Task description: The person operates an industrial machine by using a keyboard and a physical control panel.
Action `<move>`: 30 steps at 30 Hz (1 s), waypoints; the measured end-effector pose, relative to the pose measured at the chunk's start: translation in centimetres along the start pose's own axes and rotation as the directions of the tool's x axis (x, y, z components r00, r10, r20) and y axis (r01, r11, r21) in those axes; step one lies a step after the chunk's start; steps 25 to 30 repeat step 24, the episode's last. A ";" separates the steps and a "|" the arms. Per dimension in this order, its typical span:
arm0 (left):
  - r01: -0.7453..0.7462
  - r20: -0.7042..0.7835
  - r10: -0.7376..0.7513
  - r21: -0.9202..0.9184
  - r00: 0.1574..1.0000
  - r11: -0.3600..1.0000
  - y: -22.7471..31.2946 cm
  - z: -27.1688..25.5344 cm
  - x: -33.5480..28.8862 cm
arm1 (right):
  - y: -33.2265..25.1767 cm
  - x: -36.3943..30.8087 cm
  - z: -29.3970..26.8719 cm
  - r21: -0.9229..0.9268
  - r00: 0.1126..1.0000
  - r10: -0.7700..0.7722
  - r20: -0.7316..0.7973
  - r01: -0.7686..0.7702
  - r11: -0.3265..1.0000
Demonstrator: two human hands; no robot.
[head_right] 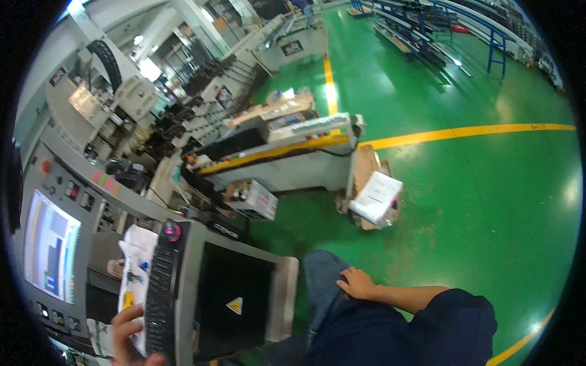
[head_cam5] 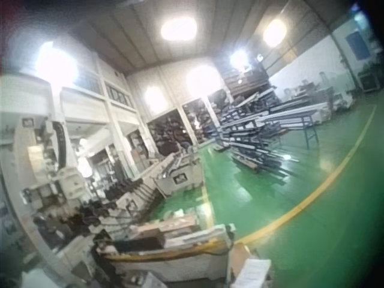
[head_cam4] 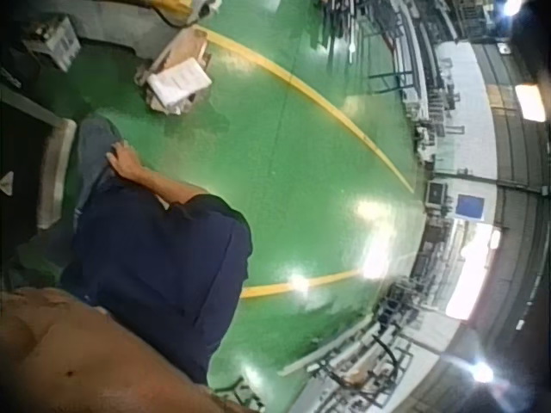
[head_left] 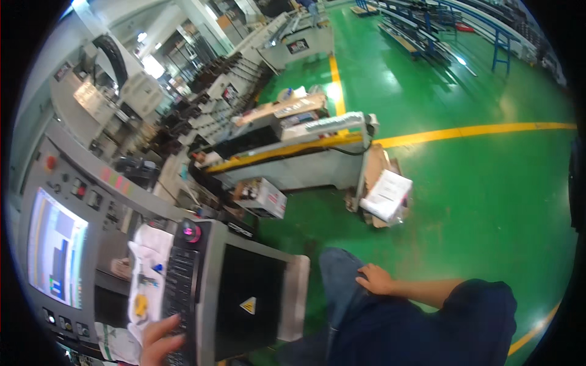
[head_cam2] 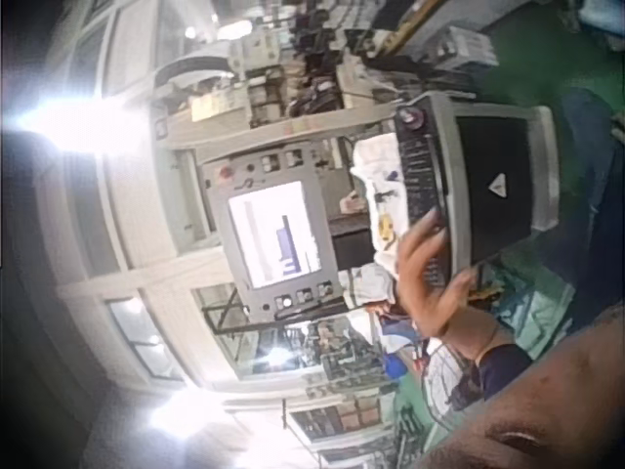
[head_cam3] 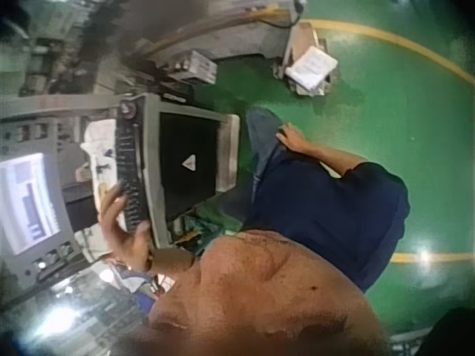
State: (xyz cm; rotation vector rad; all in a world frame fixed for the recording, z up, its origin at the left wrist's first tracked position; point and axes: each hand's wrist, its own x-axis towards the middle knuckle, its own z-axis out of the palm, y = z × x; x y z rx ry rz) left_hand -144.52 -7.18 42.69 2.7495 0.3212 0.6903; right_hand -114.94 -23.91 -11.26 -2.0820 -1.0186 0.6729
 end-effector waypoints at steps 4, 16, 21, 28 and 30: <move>0.219 0.408 -0.147 -0.135 0.901 0.966 -2.5 12.5 3.4 | 3.8 -0.6 -1.7 -0.054 0.987 0.102 0.128 -0.095 0.994; 0.633 0.628 -0.494 0.004 0.601 0.774 -10.8 44.9 -7.3 | 3.2 -2.8 -3.4 0.373 0.898 0.225 0.378 -0.371 0.851; 0.532 0.561 -0.384 -0.122 0.733 0.838 -10.8 50.0 -8.1 | 6.1 -5.0 -3.2 0.694 0.777 0.223 0.589 -0.627 0.353; 0.630 0.682 -0.344 -0.221 0.645 0.744 -10.4 50.5 -5.9 | 7.7 -5.5 -3.7 0.740 0.754 0.230 0.616 -0.653 0.158; 0.630 0.682 -0.344 -0.221 0.645 0.744 -10.4 50.5 -5.9 | 7.7 -5.5 -3.7 0.740 0.754 0.230 0.616 -0.653 0.158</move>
